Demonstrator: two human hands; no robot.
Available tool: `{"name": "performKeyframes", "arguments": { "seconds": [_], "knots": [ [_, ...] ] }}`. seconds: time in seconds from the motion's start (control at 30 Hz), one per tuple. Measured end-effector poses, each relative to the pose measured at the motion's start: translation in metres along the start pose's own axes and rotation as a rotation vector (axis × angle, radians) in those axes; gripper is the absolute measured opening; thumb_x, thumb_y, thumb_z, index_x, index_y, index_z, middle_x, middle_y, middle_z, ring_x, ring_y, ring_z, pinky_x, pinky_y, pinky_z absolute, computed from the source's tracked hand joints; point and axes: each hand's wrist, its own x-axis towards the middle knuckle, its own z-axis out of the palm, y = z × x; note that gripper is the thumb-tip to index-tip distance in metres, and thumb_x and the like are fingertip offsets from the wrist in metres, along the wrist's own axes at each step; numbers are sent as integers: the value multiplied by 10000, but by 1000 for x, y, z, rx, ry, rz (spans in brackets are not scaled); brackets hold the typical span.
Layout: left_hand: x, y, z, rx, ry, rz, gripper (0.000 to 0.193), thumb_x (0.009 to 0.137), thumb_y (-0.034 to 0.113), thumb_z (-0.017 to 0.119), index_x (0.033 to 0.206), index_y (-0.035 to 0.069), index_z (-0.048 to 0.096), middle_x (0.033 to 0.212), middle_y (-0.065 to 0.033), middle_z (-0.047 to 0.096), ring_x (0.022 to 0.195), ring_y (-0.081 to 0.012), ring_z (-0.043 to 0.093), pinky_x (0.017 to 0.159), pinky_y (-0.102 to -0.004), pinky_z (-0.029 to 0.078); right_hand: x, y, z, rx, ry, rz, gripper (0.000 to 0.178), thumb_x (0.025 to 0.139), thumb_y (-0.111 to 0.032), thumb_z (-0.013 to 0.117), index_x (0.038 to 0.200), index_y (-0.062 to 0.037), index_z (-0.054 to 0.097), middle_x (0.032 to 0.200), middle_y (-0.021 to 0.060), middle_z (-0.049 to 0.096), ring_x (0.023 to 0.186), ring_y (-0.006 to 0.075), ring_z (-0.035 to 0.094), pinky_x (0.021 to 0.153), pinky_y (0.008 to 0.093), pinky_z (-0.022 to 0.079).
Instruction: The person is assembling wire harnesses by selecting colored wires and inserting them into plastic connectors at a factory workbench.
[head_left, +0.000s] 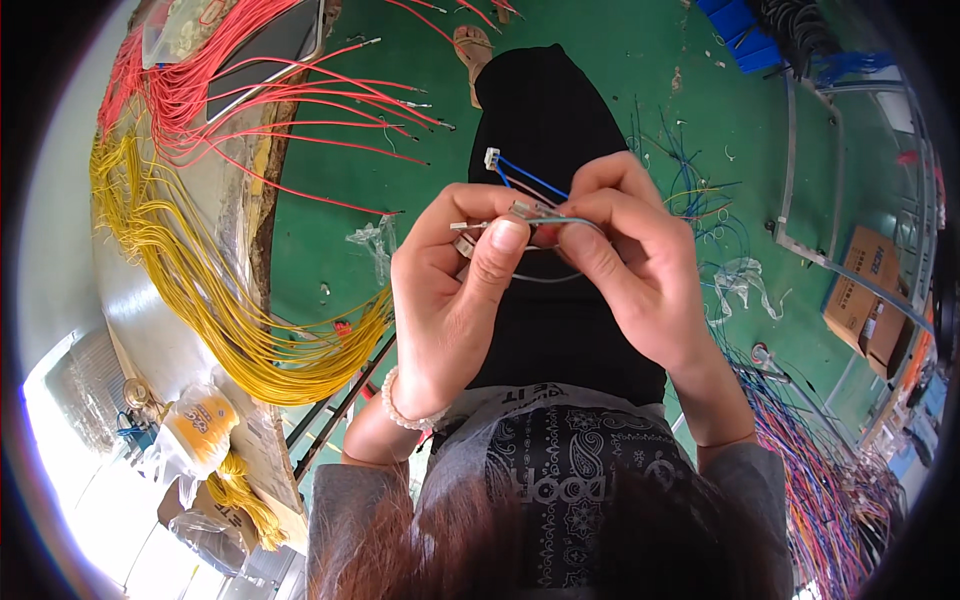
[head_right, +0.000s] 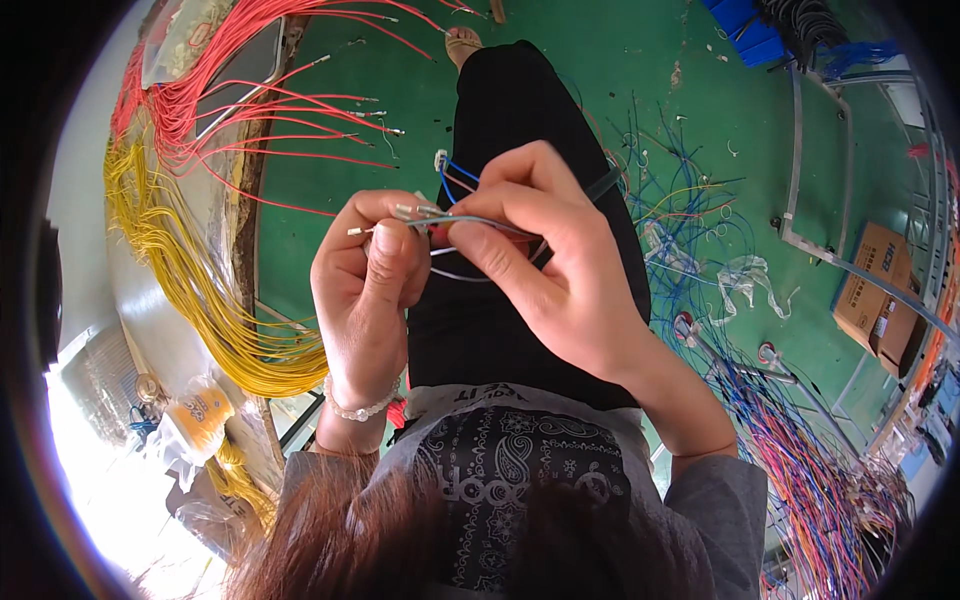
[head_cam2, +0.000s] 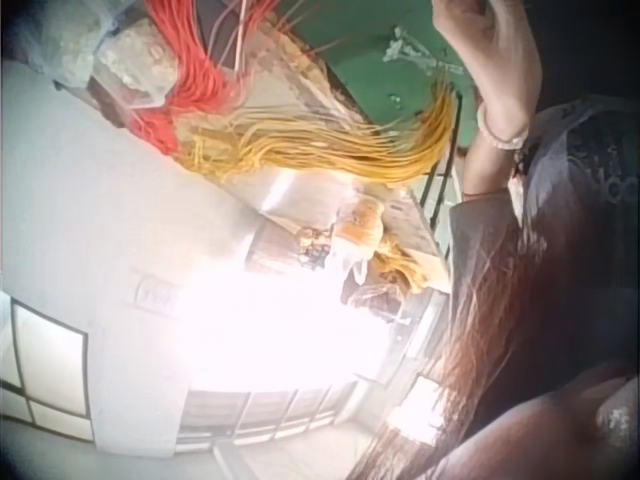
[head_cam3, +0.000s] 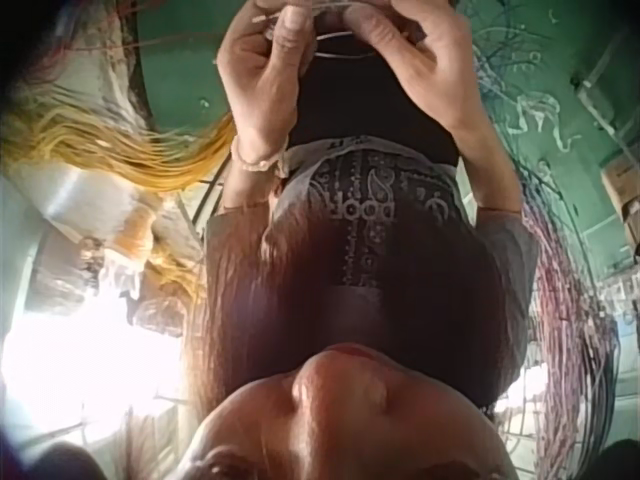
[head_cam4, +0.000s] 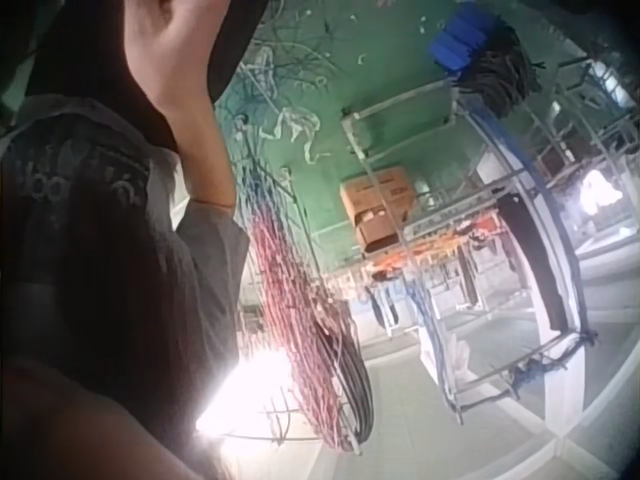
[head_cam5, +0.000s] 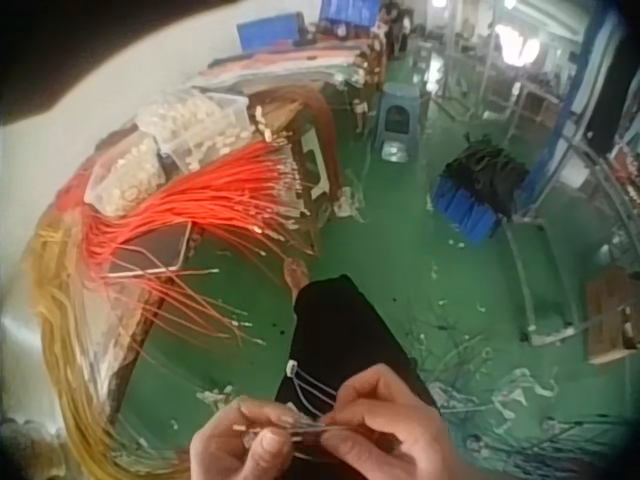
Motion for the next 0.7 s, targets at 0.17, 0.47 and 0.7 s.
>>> {"name": "performKeyframes", "arguments": {
  "seconds": [0.17, 0.47, 0.7],
  "knots": [
    [0, 2, -5, 349, 36, 126, 162, 878, 88, 655, 1001, -2, 601, 651, 86, 450, 559, 27, 323, 485, -149, 235, 4, -9, 0, 333, -32, 332, 186, 952, -136, 541, 957, 34, 616, 741, 19, 562, 691, 65, 545, 590, 180, 438],
    [1, 2, 2, 369, 165, 196, 127, 867, 40, 650, 981, -11, 629, 635, 85, 476, 549, 26, 319, 479, -148, 217, 6, -9, 2, 182, -31, 284, 236, 976, -154, 486, 1043, 28, 621, 833, 70, 670, 660, 78, 573, 598, 190, 454],
    [0, -3, -1, 199, 220, 133, 110, 897, 90, 613, 964, 4, 627, 626, 98, 420, 527, 9, 271, 473, -180, 171, 6, -5, 3, 265, 16, 233, 256, 976, -133, 471, 1155, 35, 544, 946, 95, 685, 697, 80, 584, 662, 209, 477]
  ]
}}
